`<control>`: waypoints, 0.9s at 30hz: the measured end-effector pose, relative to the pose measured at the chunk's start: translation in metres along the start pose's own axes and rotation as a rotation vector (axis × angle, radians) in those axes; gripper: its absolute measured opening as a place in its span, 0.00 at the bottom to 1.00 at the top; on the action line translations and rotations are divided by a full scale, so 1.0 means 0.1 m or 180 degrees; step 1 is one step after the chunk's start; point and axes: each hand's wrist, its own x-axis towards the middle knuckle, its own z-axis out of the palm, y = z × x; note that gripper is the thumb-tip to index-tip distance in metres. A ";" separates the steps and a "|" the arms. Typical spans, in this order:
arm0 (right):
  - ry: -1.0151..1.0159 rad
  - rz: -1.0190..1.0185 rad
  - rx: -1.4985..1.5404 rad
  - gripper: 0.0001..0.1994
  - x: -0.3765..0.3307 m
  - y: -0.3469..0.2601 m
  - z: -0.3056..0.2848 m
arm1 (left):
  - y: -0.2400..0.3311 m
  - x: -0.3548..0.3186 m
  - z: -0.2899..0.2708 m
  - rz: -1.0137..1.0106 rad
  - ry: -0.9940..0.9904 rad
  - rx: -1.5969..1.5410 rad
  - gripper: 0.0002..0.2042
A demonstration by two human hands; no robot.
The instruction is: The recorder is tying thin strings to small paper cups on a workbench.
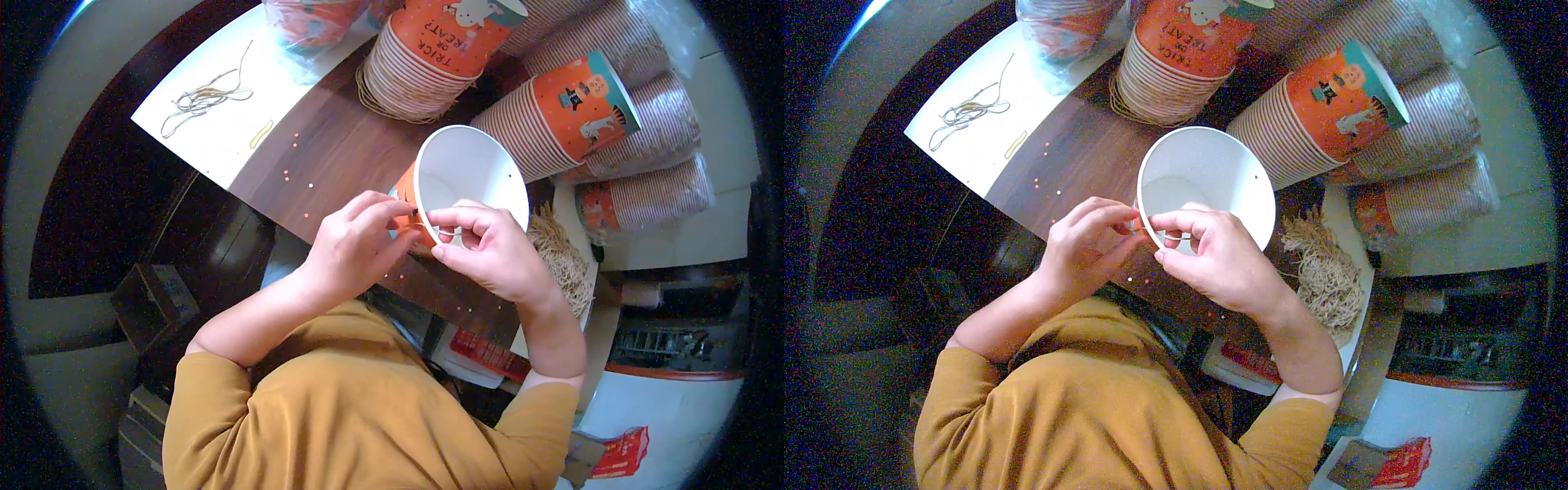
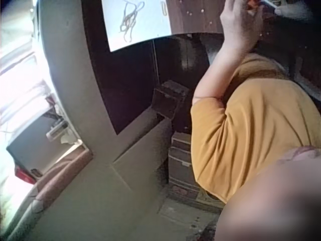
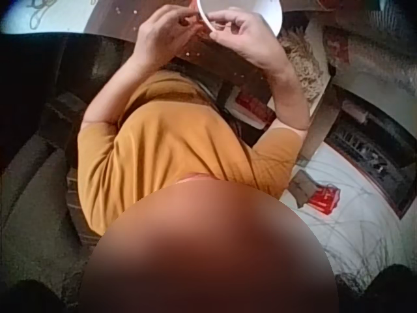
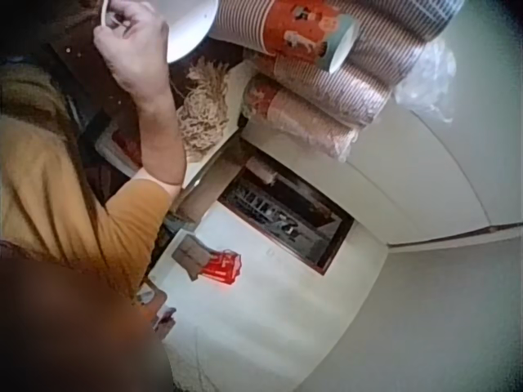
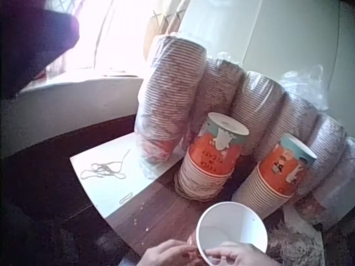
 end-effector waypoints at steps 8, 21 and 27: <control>0.0112 0.0030 -0.0136 0.15 -0.03 0.07 -0.04 | -0.03 0.07 0.06 0.0911 0.0126 0.0822 0.10; 0.0008 0.0103 0.0388 0.14 0.01 0.14 -0.16 | 0.06 0.12 0.06 0.0225 -0.0151 0.0153 0.15; -0.0112 0.0289 0.1164 0.15 0.03 0.20 -0.19 | 0.00 0.18 0.09 0.0543 0.0184 0.0445 0.18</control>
